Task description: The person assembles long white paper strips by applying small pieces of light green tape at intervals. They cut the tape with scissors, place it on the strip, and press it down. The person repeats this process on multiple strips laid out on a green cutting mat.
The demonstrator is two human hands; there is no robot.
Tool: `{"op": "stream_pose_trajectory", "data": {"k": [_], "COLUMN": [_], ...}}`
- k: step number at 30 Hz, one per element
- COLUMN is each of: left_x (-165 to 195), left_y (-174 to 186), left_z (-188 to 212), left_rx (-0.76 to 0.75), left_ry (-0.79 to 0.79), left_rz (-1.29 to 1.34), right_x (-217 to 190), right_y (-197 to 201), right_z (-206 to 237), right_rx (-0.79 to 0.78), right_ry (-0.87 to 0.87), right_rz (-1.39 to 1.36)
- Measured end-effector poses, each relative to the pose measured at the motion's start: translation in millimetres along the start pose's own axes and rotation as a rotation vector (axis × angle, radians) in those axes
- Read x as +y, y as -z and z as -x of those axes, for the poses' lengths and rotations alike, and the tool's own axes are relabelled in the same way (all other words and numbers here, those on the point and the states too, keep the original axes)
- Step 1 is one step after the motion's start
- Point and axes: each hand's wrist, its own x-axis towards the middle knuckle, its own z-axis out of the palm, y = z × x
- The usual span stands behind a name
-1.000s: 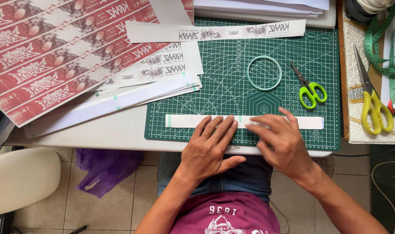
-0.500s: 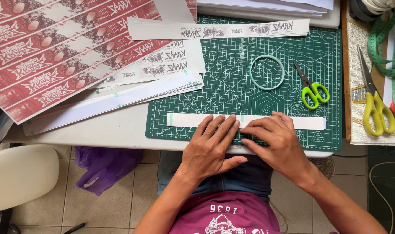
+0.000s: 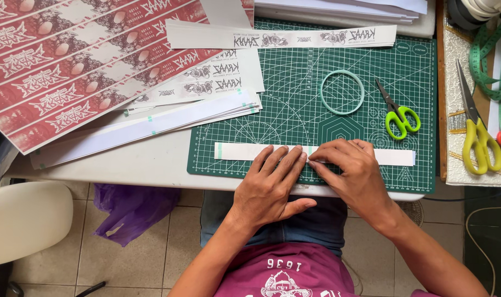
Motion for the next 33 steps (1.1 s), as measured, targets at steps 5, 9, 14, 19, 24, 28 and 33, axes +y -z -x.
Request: {"op": "stream_pose_trajectory", "data": {"k": [5,9,14,19,24,28,33], "left_x": [-1,-2,-4,-5,-4,-4,-2], "left_y": [0,1,-1,-1,0,1,-2], "left_z": [-1,0,0,1,1,0,-1], "left_rx": [0.006,0.003,-0.002,-0.001,-0.004,-0.003,-0.010], "left_ry": [0.003,0.002,0.005,0.003,0.005,0.007,0.014], "left_rz": [0.015,0.013,0.008,0.005,0.000,0.007,0.025], "right_x": [-3,-6,-9,-7,-3,-2,-2], "right_y": [1,1,0,-4,-7,-6,-7], "right_z": [-7,-12,-16,-18,-10,2,14], "right_rx": [-0.019,-0.035,-0.047,-0.040,0.020,0.048,-0.029], "right_ry": [-0.013,-0.056,-0.134,-0.202,-0.037,0.110,0.209], "right_rz": [-0.011,-0.018,-0.056,-0.086,0.008,0.074,0.231]}}
